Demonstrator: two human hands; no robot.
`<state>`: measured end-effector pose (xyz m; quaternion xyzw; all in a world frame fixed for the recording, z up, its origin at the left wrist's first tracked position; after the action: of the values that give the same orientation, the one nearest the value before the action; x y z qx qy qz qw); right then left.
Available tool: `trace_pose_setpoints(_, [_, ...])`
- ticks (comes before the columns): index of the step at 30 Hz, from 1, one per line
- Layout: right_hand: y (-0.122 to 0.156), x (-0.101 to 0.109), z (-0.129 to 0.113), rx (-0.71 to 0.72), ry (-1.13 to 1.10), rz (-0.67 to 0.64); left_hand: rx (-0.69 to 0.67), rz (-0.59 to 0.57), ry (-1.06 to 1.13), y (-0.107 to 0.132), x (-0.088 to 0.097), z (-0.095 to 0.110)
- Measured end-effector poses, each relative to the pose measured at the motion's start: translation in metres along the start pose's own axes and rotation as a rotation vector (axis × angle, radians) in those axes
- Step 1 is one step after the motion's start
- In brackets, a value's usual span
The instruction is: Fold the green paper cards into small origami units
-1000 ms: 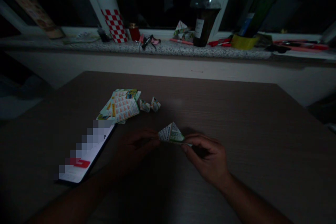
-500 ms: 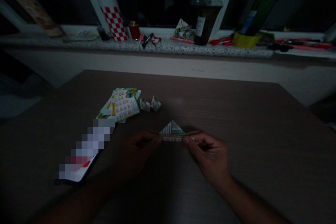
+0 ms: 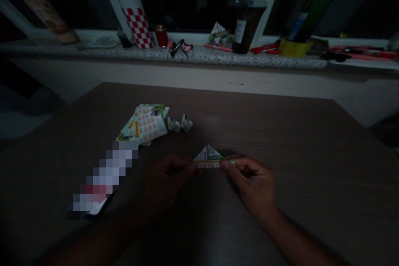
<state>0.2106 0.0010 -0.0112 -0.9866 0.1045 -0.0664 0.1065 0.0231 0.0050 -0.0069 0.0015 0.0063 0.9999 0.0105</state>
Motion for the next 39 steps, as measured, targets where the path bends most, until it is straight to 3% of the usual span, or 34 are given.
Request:
trace_pose_setpoints(13, [0.0, -0.002, -0.01, -0.047, 0.083, 0.075, 0.047, -0.021, 0.013, 0.001, -0.001, -0.001])
trace_pose_setpoints(17, [0.001, -0.002, -0.008, 0.009, 0.113, 0.043, 0.068, -0.089, 0.064, -0.001, -0.001, -0.004])
trace_pose_setpoints(21, [0.003, -0.003, -0.004, 0.061, 0.132, -0.032, 0.079, -0.234, 0.127, -0.001, 0.0, -0.003])
trace_pose_setpoints(28, [0.004, -0.004, -0.001, 0.053, 0.116, -0.122, -0.2, -0.357, -0.161, -0.004, 0.003, 0.006])
trace_pose_setpoints(39, [0.006, -0.003, -0.002, 0.032, 0.131, -0.132, -0.024, -0.321, -0.152, -0.003, 0.001, 0.005])
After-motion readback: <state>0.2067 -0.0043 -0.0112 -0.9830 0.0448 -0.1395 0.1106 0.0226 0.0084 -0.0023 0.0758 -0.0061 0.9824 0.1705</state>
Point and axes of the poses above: each hand's wrist, its own y-axis away from the middle knuckle, its own x-axis out of the back of the hand, z = x × y, the point moved 1 cm from there along -y, towards the middle knuckle, and after that the axes turned 2 degrees about y, right-handed, at the moved point
